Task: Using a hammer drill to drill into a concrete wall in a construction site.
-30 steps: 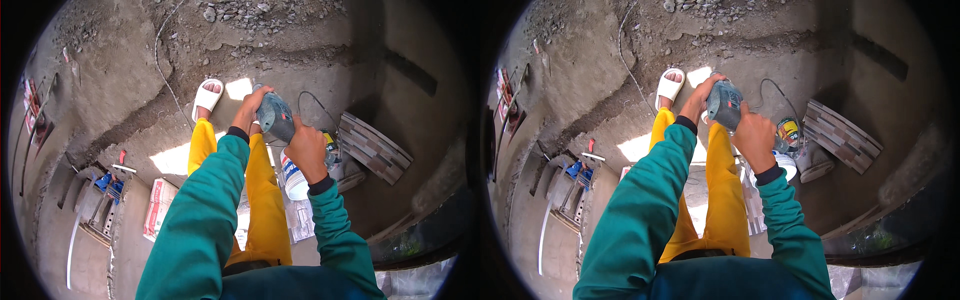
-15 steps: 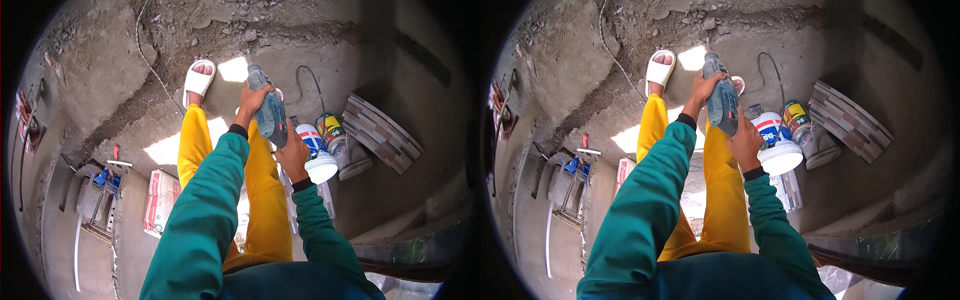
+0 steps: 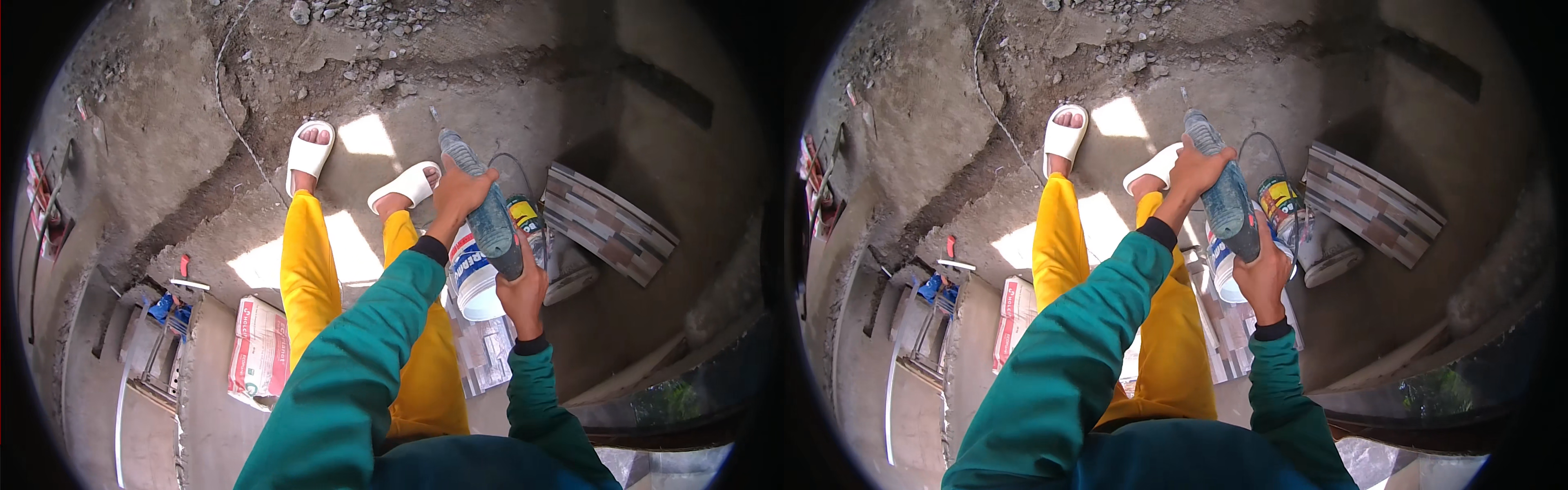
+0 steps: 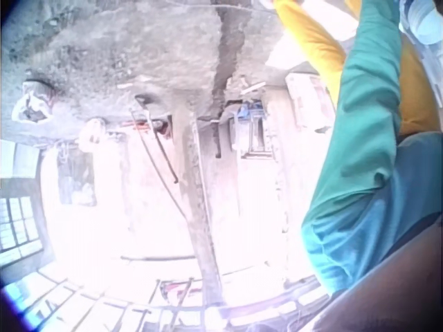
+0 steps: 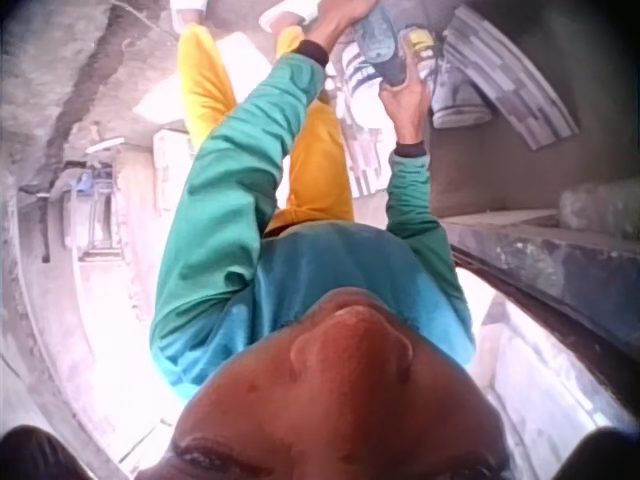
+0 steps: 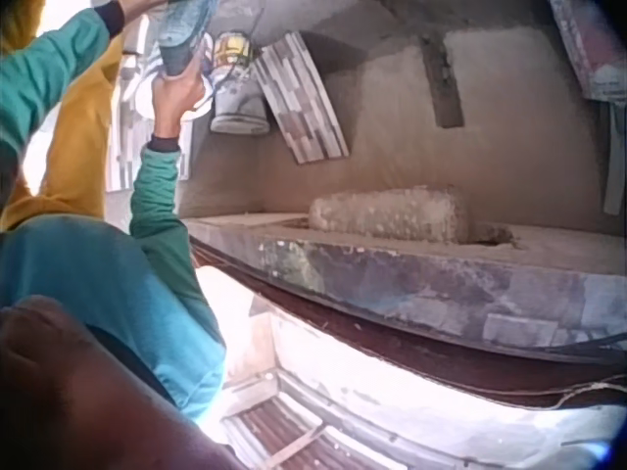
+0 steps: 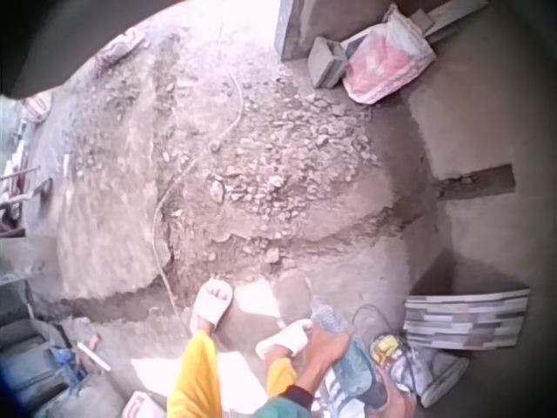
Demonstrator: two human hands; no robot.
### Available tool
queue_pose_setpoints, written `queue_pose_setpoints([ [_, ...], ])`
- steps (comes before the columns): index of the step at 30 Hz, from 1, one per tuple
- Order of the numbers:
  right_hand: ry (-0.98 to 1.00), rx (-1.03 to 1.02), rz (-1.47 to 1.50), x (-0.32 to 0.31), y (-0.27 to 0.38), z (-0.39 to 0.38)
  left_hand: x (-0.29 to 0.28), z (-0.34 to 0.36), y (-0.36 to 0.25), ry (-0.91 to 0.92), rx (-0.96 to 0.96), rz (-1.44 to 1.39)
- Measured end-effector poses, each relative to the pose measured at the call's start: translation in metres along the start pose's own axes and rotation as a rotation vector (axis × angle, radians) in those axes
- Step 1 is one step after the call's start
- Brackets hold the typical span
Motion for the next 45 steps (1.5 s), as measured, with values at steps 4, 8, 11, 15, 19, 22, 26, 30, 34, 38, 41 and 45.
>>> queue_pose_setpoints([
  [4, 0.018, -0.069, 0.013, -0.013, -0.014, 0.031, 0.011, 0.023, -0.013, -0.017, -0.043, -0.025],
  [8, 0.079, -0.100, -0.005, -0.036, -0.020, 0.060, 0.027, 0.053, -0.022, 0.069, -0.061, -0.427],
  [11, 0.121, -0.164, -0.006, -0.044, -0.019, 0.072, 0.030, 0.063, -0.024, 0.088, -0.053, -0.577],
  [15, 0.133, -0.107, -0.086, -0.047, -0.015, 0.081, 0.023, 0.053, -0.038, 0.074, -0.111, -0.479],
  [19, 0.117, -0.100, -0.187, -0.051, -0.004, 0.095, 0.008, 0.039, -0.051, 0.078, -0.157, -0.468],
  [22, 0.160, -0.109, -0.272, -0.053, 0.011, 0.104, -0.005, 0.042, -0.050, 0.241, -0.145, -0.719],
  [26, 0.198, -0.133, -0.316, -0.055, 0.028, 0.115, -0.016, 0.054, -0.048, 0.301, -0.111, -0.747],
  [30, 0.201, -0.144, -0.364, -0.053, 0.029, 0.114, -0.014, 0.054, -0.047, 0.270, -0.135, -0.768],
  [34, 0.214, -0.108, -0.359, -0.037, 0.017, 0.103, -0.009, 0.051, -0.041, 0.169, -0.120, -0.650],
  [38, 0.232, -0.094, -0.335, 0.003, 0.000, 0.095, -0.010, 0.071, -0.018, 0.077, -0.116, -0.633],
  [41, 0.134, -0.177, -0.236, 0.046, -0.005, 0.079, -0.017, 0.093, 0.007, 0.135, -0.017, -0.665],
  [45, -0.036, -0.163, -0.057, 0.079, -0.012, 0.026, -0.010, 0.088, 0.033, -0.024, 0.066, -0.204],
])
Point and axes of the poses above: each hand's wrist, its own z-axis towards the middle knuckle, its own x-axis out of the palm, y = z × x, the point moved 2 cm from there along z, towards the middle knuckle, and after that the axes turned 11 degrees about -x, right-handed, at the moved point
